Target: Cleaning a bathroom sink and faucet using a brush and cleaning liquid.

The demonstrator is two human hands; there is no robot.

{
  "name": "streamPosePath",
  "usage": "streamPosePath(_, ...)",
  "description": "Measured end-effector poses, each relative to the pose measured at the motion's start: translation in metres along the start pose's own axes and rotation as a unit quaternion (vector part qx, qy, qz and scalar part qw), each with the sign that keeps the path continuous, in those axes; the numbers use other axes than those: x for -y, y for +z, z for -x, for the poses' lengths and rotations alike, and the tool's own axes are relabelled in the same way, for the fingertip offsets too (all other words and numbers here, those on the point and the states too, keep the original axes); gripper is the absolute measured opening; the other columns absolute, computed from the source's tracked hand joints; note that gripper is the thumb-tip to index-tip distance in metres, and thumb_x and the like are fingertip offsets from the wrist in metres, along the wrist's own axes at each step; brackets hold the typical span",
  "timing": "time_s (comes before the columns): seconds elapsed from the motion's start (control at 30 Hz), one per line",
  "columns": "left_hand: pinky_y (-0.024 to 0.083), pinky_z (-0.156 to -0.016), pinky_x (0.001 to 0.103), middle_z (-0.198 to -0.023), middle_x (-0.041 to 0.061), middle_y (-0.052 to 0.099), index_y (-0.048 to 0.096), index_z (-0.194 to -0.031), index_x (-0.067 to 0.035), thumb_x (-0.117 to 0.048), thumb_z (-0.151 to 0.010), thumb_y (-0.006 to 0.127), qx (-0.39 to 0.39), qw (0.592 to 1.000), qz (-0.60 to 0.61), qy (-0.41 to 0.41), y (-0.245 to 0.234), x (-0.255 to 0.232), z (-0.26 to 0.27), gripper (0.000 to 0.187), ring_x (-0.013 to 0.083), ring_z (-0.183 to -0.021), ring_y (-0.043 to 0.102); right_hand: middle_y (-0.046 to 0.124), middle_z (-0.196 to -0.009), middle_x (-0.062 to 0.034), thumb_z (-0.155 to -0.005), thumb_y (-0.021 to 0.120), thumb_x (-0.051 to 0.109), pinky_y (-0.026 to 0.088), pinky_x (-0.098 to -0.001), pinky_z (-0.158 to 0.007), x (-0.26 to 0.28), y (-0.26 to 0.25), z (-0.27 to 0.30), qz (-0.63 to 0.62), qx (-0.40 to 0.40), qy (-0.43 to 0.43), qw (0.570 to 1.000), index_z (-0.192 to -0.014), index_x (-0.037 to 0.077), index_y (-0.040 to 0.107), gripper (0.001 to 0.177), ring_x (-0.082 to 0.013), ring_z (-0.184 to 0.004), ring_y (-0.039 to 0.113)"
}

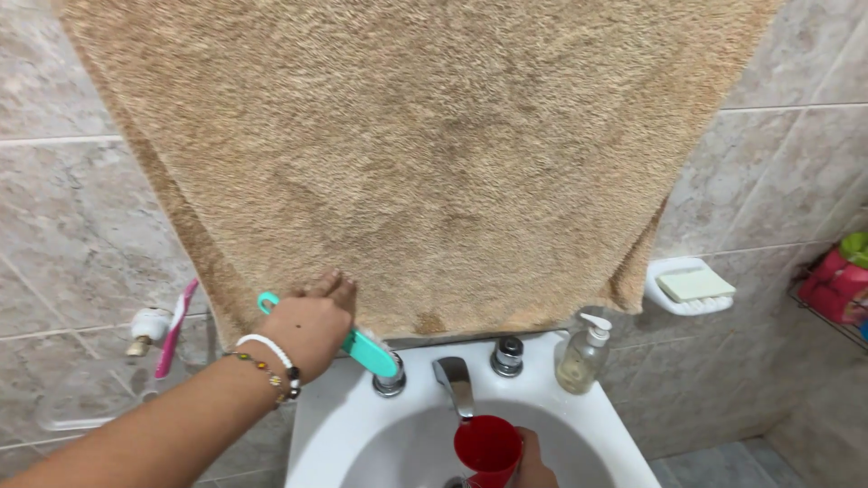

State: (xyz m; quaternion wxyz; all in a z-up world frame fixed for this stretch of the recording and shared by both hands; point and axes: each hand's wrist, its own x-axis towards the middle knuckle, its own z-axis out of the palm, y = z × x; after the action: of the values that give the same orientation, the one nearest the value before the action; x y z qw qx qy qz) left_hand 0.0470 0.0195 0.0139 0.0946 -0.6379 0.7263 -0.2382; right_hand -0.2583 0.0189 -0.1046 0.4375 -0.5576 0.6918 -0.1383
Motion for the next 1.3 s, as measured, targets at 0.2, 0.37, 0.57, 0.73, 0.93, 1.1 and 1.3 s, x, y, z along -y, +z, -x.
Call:
streamPosePath(0.2,0.046,-0.089,0.048,-0.134,0.011,0.043,0.036,-0.130,0.003,-0.006,-0.078,0.043,-0.007,1.000,0.020,-0.003,0.013,0.003,0.002,0.054,0.0278,-0.128,0.039,0.070,-0.083,0.0017,-0.050,0.080,0.034,0.045,-0.0221,-0.070,0.028,-0.061,0.050,0.077,-0.007,-0.007,0.997,-0.119,0.035,0.047,0.077,-0.0147,-0.077,0.062)
streamPosePath(0.37,0.051,-0.082,0.046,-0.123,0.010,0.052,0.046,-0.121,0.001,-0.010,-0.076,0.048,-0.041,0.999,0.011,-0.007,0.020,0.009,-0.009,0.047,0.0274,-0.122,0.046,0.068,-0.085,0.0053,-0.048,0.086,0.032,0.044,-0.0192,-0.069,0.052,-0.096,0.040,0.043,-0.020,-0.127,0.991,-0.121,0.033,0.052,0.080,-0.0087,-0.073,0.056)
streamPosePath(0.57,0.050,-0.075,0.046,-0.112,0.008,0.053,0.067,-0.084,-0.013,-0.009,-0.076,0.050,0.016,1.000,0.003,-0.009,-0.007,0.011,-0.014,0.020,0.0289,-0.112,0.048,0.070,-0.101,0.0063,-0.047,0.078,0.040,0.047,-0.0206,-0.079,0.120,-0.138,0.027,0.257,0.009,-0.106,0.961,-0.110,0.029,0.057,0.067,-0.0109,-0.094,0.063)
streamPosePath(0.73,0.048,-0.073,0.046,-0.107,0.008,0.053,0.067,-0.083,-0.014,-0.011,-0.077,0.047,0.056,0.998,0.023,-0.017,-0.019,0.019,-0.017,0.021,0.0285,-0.103,0.051,0.062,-0.115,0.0009,-0.045,0.071,0.058,0.048,-0.0255,-0.080,0.160,-0.149,0.016,0.468,0.014,-0.089,0.879,-0.119,0.022,0.050,0.085,-0.0164,-0.105,0.059)
streamPosePath(0.93,0.047,-0.084,0.048,-0.125,0.007,0.046,0.067,-0.090,-0.016,-0.008,-0.077,0.048,0.100,0.993,0.062,-0.017,-0.025,0.026,-0.018,0.025,0.0244,-0.123,0.041,0.060,-0.118,-0.0052,-0.047,0.064,0.055,0.050,-0.0300,-0.080,0.187,-0.159,0.018,0.545,0.026,-0.099,0.832,-0.122,0.024,0.047,0.083,-0.0228,-0.108,0.058)
streamPosePath(1.1,0.051,-0.074,0.045,-0.108,0.004,0.049,0.065,-0.085,-0.019,-0.015,-0.079,0.049,0.110,0.992,0.059,-0.031,-0.037,0.025,-0.017,0.018,0.0214,-0.105,0.051,0.061,-0.116,-0.0041,-0.051,0.069,0.056,0.050,-0.0346,-0.075,0.199,-0.166,0.027,0.580,-0.017,-0.096,0.809,-0.135,0.028,0.028,0.097,-0.0247,-0.104,0.060)
streamPosePath(1.3,0.054,-0.065,0.047,-0.100,0.006,0.053,0.063,-0.087,-0.015,-0.020,-0.078,0.051,0.079,0.995,0.046,-0.042,-0.033,0.027,-0.024,0.016,0.0269,-0.095,0.056,0.058,-0.120,-0.0037,-0.056,0.067,0.056,0.049,-0.0327,-0.079,0.211,-0.181,0.054,0.580,-0.037,-0.082,0.809,-0.142,0.038,0.013,0.103,-0.0234,-0.109,0.058)
